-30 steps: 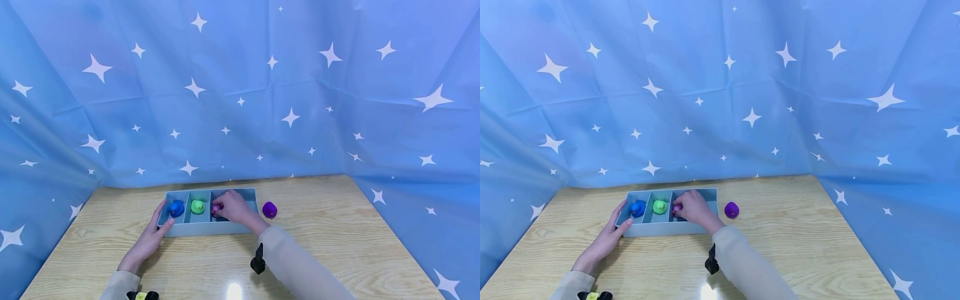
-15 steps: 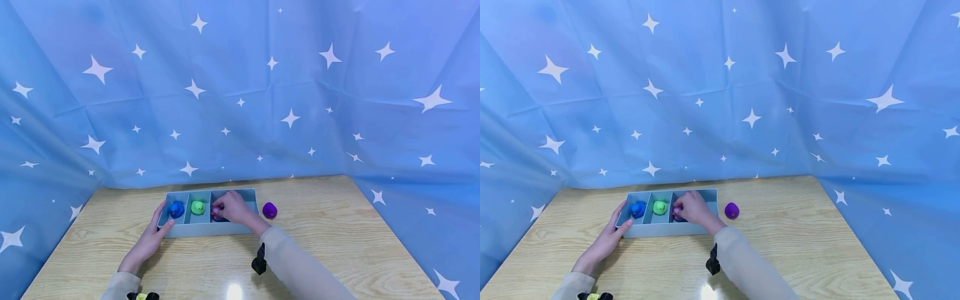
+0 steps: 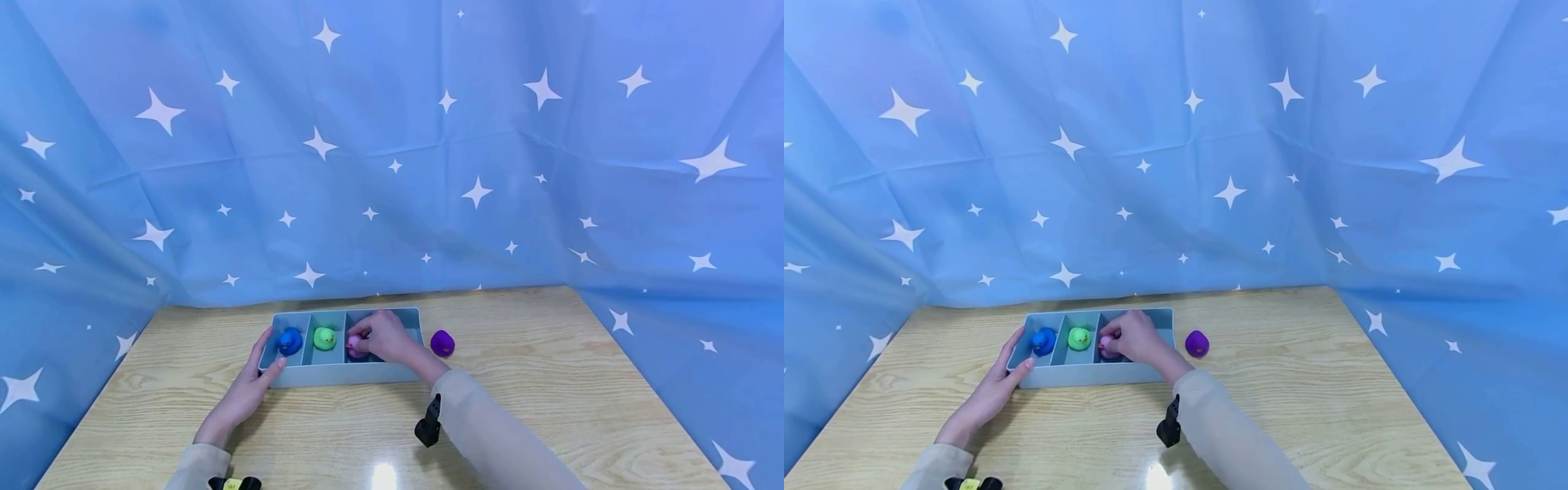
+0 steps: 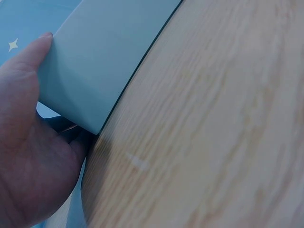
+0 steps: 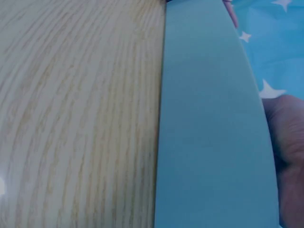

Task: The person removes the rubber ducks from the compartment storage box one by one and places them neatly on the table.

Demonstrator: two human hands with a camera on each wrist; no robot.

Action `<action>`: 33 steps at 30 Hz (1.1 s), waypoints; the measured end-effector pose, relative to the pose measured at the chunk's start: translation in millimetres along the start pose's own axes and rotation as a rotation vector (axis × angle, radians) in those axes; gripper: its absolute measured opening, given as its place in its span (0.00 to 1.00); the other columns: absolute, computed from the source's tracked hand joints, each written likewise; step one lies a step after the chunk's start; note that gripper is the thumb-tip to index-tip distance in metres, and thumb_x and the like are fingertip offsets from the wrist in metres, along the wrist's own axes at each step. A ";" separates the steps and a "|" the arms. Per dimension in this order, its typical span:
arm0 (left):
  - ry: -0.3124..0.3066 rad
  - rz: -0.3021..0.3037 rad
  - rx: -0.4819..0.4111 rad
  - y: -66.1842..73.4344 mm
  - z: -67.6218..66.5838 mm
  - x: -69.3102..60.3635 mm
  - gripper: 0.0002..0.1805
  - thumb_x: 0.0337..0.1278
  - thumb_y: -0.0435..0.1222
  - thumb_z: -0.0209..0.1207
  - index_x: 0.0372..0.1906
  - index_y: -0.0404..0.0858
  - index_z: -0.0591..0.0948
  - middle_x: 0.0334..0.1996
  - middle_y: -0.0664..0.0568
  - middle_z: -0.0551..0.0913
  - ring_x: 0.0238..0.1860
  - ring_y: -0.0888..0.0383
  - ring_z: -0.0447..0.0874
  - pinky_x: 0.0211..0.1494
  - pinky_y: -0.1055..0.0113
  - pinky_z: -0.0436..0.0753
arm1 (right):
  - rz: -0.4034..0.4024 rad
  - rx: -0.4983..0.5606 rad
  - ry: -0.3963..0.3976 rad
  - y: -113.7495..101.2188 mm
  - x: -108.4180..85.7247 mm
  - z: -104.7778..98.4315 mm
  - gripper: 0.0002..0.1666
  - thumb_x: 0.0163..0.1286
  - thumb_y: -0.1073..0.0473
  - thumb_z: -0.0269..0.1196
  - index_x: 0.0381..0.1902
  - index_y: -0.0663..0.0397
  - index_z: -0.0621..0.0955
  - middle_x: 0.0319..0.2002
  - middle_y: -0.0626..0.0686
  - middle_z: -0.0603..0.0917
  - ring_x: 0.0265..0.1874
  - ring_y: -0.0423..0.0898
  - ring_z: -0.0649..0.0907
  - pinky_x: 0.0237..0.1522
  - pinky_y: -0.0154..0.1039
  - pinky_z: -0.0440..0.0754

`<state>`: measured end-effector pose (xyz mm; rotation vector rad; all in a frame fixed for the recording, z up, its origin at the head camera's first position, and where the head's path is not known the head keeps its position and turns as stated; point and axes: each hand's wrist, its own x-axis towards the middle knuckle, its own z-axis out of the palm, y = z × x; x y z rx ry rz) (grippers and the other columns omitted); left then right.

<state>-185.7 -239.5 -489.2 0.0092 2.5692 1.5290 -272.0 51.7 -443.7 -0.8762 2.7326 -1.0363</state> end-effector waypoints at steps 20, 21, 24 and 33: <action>0.000 -0.014 0.008 0.3 1.1 -0.7 0.43 0.80 0.55 0.47 0.84 0.58 0.36 0.82 0.37 0.36 0.79 0.28 0.35 0.72 0.26 0.45 | 0.122 0.175 -0.011 -4.4 -11.6 -16.3 0.16 0.69 0.62 0.71 0.54 0.53 0.88 0.44 0.46 0.87 0.46 0.44 0.81 0.45 0.38 0.82; 0.000 -0.013 0.008 0.3 1.2 -0.6 0.43 0.80 0.55 0.47 0.84 0.58 0.36 0.82 0.37 0.36 0.79 0.28 0.35 0.72 0.26 0.45 | 0.121 0.185 -0.006 -3.9 -12.9 -18.0 0.16 0.69 0.62 0.71 0.54 0.54 0.88 0.44 0.47 0.87 0.46 0.45 0.82 0.45 0.38 0.82; 0.000 -0.010 0.003 0.8 1.3 -0.6 0.43 0.80 0.54 0.47 0.84 0.58 0.36 0.82 0.37 0.36 0.79 0.28 0.34 0.72 0.26 0.45 | 0.131 0.221 0.011 -1.8 -16.8 -23.2 0.18 0.68 0.63 0.71 0.55 0.55 0.88 0.44 0.47 0.87 0.47 0.48 0.81 0.44 0.39 0.82; 0.000 -0.011 -0.001 1.3 1.3 -1.6 0.43 0.80 0.54 0.47 0.84 0.59 0.36 0.82 0.37 0.36 0.79 0.28 0.34 0.71 0.25 0.45 | 0.106 0.184 0.057 2.2 -24.2 -38.8 0.19 0.67 0.63 0.72 0.56 0.56 0.87 0.46 0.47 0.88 0.50 0.50 0.82 0.48 0.42 0.83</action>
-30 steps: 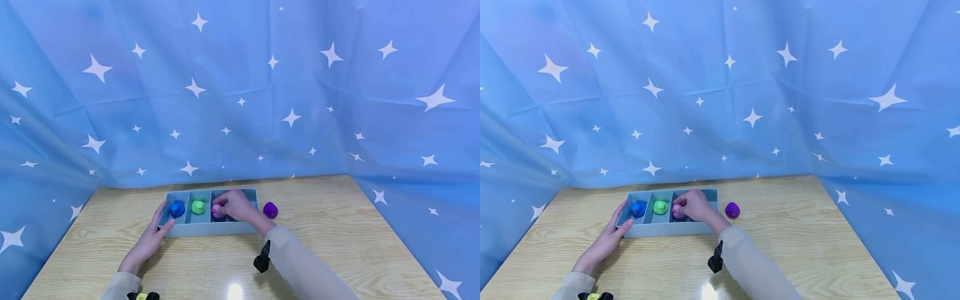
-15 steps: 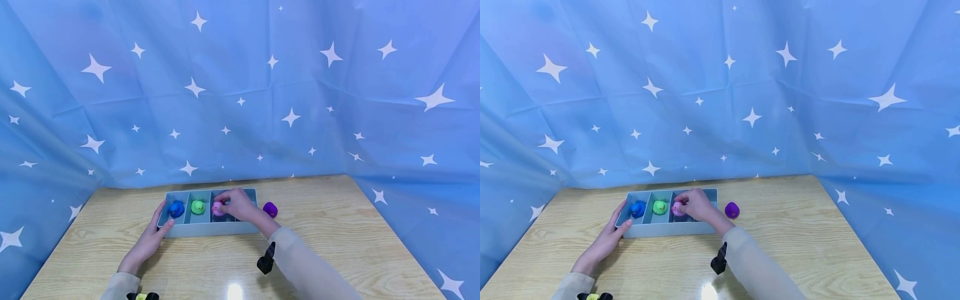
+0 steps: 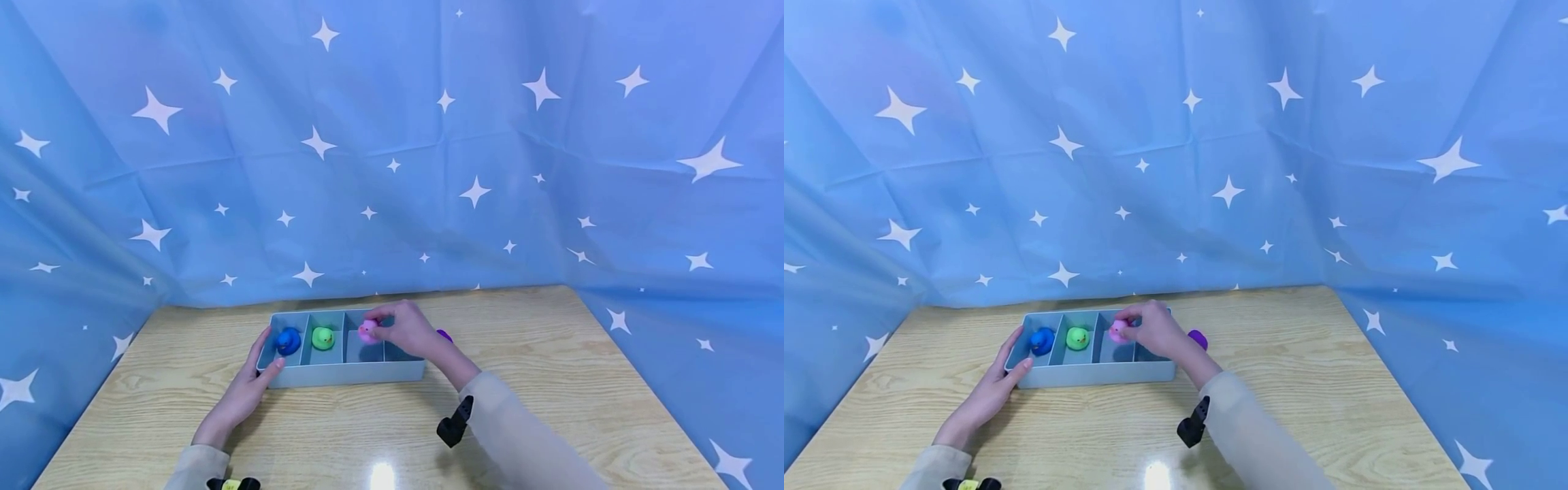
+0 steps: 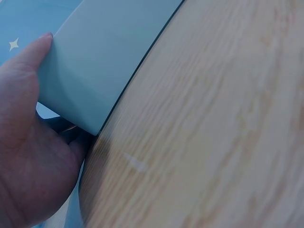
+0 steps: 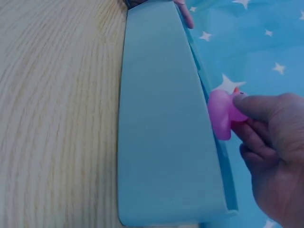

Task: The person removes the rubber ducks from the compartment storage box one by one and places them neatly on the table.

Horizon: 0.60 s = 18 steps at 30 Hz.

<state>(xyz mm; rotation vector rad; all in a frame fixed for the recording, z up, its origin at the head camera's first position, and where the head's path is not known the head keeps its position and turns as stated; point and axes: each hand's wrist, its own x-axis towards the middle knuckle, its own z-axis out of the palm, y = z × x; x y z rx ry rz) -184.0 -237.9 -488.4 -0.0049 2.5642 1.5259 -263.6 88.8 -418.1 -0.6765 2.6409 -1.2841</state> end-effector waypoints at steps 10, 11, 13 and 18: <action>0.000 0.001 -0.005 -1.0 0.2 0.6 0.42 0.80 0.54 0.47 0.84 0.58 0.36 0.82 0.37 0.36 0.79 0.28 0.34 0.72 0.27 0.44 | -0.046 -0.013 0.021 -9.3 -8.2 -10.7 0.17 0.66 0.64 0.72 0.54 0.52 0.89 0.46 0.47 0.89 0.47 0.46 0.83 0.45 0.41 0.83; -0.001 0.003 -0.006 -1.1 0.3 0.8 0.42 0.80 0.54 0.47 0.84 0.58 0.36 0.82 0.37 0.36 0.79 0.28 0.34 0.72 0.27 0.44 | -0.057 -0.016 0.025 -9.5 -9.1 -11.3 0.17 0.66 0.64 0.72 0.54 0.52 0.89 0.46 0.47 0.89 0.47 0.46 0.83 0.46 0.42 0.83; -0.001 0.007 -0.006 -1.2 0.4 1.1 0.42 0.80 0.54 0.47 0.84 0.58 0.36 0.82 0.37 0.36 0.79 0.28 0.34 0.72 0.27 0.44 | -0.072 -0.017 0.031 -9.3 -10.5 -12.3 0.17 0.66 0.64 0.72 0.53 0.52 0.89 0.47 0.48 0.89 0.49 0.46 0.84 0.50 0.45 0.84; -0.002 0.011 -0.010 -0.5 0.1 0.7 0.42 0.80 0.54 0.47 0.84 0.59 0.36 0.82 0.37 0.36 0.79 0.28 0.34 0.72 0.26 0.44 | -0.076 0.010 0.038 -7.4 -13.0 -16.1 0.17 0.67 0.64 0.72 0.54 0.54 0.88 0.49 0.49 0.89 0.53 0.48 0.85 0.54 0.47 0.84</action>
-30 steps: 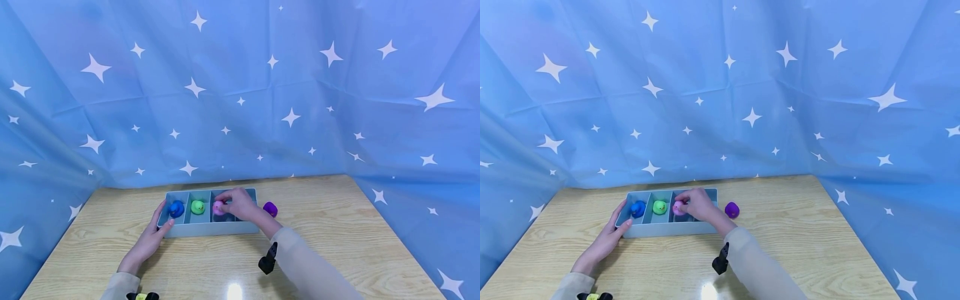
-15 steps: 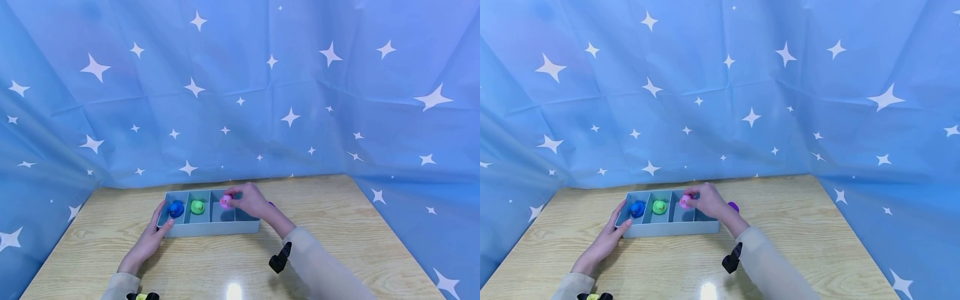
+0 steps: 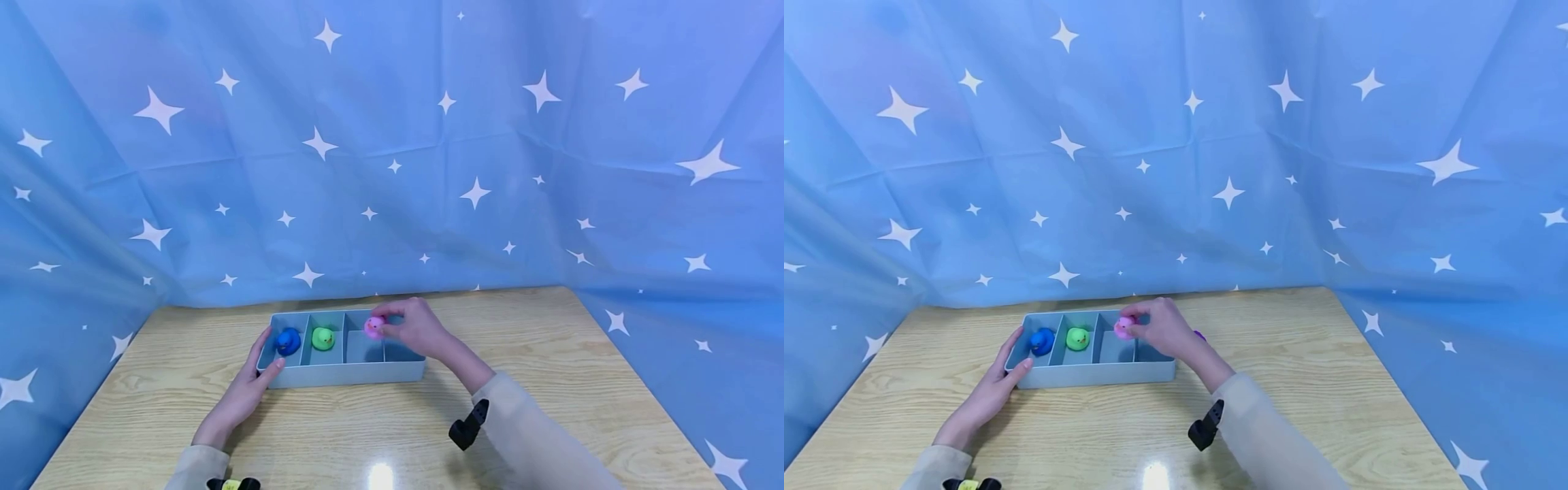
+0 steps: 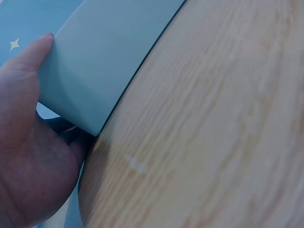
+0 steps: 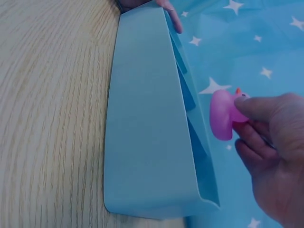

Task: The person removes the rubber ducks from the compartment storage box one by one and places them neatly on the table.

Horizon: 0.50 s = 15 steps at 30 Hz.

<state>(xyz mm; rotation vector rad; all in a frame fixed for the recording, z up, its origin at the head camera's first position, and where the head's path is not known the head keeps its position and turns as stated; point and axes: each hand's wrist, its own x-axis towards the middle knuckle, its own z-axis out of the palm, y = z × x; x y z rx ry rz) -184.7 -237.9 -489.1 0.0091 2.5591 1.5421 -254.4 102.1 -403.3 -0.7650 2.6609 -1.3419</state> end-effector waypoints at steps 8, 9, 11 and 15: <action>-0.007 -0.008 -0.003 1.1 0.3 -0.3 0.43 0.80 0.54 0.48 0.84 0.59 0.36 0.82 0.38 0.35 0.79 0.28 0.34 0.72 0.26 0.44 | 0.047 0.064 0.011 1.9 -5.3 -9.3 0.17 0.68 0.64 0.71 0.55 0.52 0.88 0.52 0.51 0.88 0.56 0.51 0.84 0.54 0.45 0.84; -0.008 -0.012 -0.004 1.0 0.2 -0.8 0.43 0.79 0.55 0.48 0.84 0.60 0.35 0.82 0.38 0.35 0.79 0.28 0.34 0.72 0.26 0.44 | 0.052 0.071 0.009 1.8 -6.1 -10.5 0.17 0.68 0.64 0.71 0.55 0.51 0.88 0.52 0.51 0.88 0.57 0.51 0.84 0.54 0.45 0.84; -0.007 -0.017 -0.004 0.9 0.0 -1.8 0.43 0.79 0.55 0.48 0.84 0.60 0.35 0.82 0.37 0.35 0.79 0.28 0.34 0.71 0.26 0.45 | 0.067 0.077 0.009 1.9 -7.8 -13.1 0.18 0.68 0.65 0.71 0.55 0.51 0.88 0.53 0.51 0.87 0.58 0.52 0.84 0.54 0.45 0.84; -0.005 -0.013 0.002 1.8 -0.7 -2.4 0.43 0.80 0.54 0.48 0.84 0.59 0.36 0.82 0.37 0.36 0.78 0.27 0.34 0.71 0.26 0.45 | 0.070 0.062 0.018 5.3 -12.3 -19.8 0.19 0.68 0.65 0.70 0.56 0.54 0.87 0.53 0.52 0.87 0.57 0.53 0.85 0.55 0.46 0.84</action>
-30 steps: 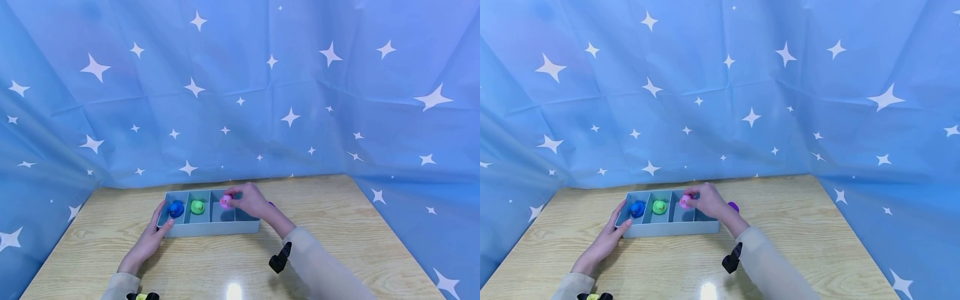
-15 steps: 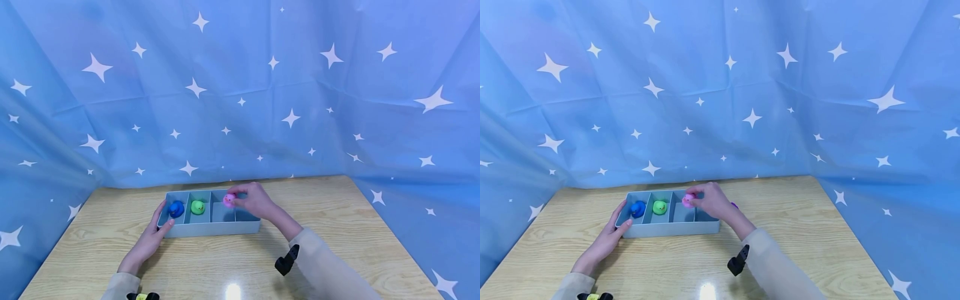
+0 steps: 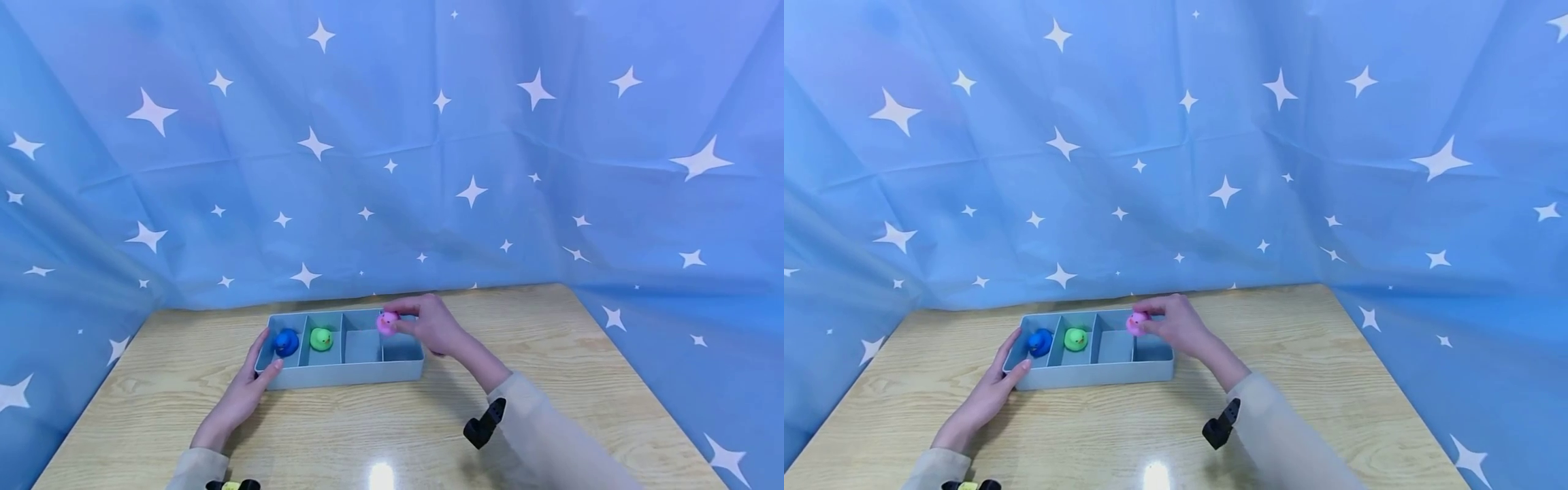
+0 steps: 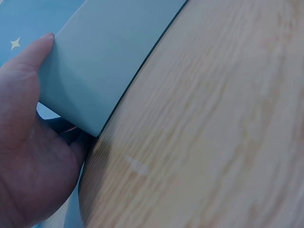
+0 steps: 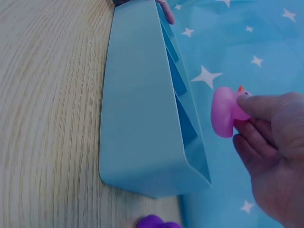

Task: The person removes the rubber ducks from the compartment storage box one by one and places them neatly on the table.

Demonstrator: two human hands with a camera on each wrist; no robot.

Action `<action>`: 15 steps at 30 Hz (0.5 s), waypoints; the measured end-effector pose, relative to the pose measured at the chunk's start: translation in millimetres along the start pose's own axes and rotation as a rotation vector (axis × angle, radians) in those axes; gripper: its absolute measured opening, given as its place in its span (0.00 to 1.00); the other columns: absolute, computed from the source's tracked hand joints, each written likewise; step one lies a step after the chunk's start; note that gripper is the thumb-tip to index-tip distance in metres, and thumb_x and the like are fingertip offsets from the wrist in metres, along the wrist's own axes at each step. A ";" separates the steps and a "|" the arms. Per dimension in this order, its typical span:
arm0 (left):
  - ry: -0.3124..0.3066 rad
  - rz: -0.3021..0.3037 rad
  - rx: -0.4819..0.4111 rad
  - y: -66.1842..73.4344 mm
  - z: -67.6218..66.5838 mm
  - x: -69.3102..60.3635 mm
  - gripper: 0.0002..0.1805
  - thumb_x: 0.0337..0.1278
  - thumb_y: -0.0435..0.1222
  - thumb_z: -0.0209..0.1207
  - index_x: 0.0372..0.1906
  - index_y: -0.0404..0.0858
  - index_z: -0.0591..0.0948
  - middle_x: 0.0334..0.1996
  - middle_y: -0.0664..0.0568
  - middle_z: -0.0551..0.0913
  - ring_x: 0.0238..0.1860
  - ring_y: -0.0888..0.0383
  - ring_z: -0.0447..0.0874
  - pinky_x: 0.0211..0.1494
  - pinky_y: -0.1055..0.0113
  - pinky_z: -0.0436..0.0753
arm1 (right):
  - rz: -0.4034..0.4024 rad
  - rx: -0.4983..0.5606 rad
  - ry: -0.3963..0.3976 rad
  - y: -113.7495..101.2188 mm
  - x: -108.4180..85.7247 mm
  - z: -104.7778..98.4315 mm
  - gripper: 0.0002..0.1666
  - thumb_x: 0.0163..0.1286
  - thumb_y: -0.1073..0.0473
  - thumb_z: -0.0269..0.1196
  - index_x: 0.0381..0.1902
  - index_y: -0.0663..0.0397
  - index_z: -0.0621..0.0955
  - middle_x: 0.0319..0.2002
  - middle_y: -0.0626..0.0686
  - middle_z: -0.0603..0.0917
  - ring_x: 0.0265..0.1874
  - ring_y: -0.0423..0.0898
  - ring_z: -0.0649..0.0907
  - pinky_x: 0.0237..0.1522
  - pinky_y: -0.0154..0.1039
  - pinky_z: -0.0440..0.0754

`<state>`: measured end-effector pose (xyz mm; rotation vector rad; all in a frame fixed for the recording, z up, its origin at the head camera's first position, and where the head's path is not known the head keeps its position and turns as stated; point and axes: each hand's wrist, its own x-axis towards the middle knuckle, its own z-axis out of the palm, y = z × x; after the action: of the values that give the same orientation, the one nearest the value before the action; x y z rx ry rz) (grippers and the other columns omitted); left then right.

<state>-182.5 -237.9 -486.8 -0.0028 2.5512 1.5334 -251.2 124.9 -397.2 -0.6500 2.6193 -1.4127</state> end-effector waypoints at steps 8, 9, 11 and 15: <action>-0.002 0.001 0.002 0.7 0.0 -0.2 0.43 0.80 0.54 0.47 0.84 0.59 0.35 0.82 0.37 0.35 0.78 0.27 0.34 0.71 0.26 0.45 | -0.055 -0.021 0.009 7.7 -11.6 -14.4 0.19 0.68 0.67 0.70 0.57 0.60 0.86 0.51 0.56 0.88 0.54 0.55 0.86 0.53 0.46 0.85; -0.003 -0.001 0.001 0.8 0.1 -0.2 0.43 0.80 0.54 0.47 0.84 0.59 0.35 0.82 0.37 0.35 0.78 0.27 0.34 0.71 0.26 0.45 | -0.060 -0.028 0.010 8.2 -13.3 -16.1 0.19 0.68 0.67 0.70 0.57 0.61 0.86 0.51 0.56 0.88 0.54 0.55 0.86 0.53 0.47 0.85; -0.004 -0.002 0.002 0.9 0.2 0.1 0.43 0.80 0.54 0.47 0.84 0.59 0.35 0.82 0.37 0.35 0.78 0.27 0.34 0.71 0.26 0.45 | -0.063 -0.050 0.015 9.6 -16.4 -19.2 0.19 0.68 0.67 0.70 0.56 0.61 0.86 0.51 0.55 0.88 0.54 0.55 0.86 0.54 0.49 0.85; -0.004 -0.006 0.002 0.6 -0.3 -0.1 0.43 0.79 0.55 0.47 0.84 0.60 0.35 0.82 0.37 0.35 0.78 0.27 0.35 0.71 0.26 0.46 | -0.062 -0.089 0.013 13.6 -22.6 -24.3 0.18 0.68 0.67 0.70 0.56 0.60 0.86 0.49 0.53 0.89 0.53 0.53 0.86 0.56 0.52 0.83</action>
<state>-182.5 -237.8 -486.2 -0.0072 2.5475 1.5271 -241.9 159.6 -397.2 -0.7402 2.7073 -1.3271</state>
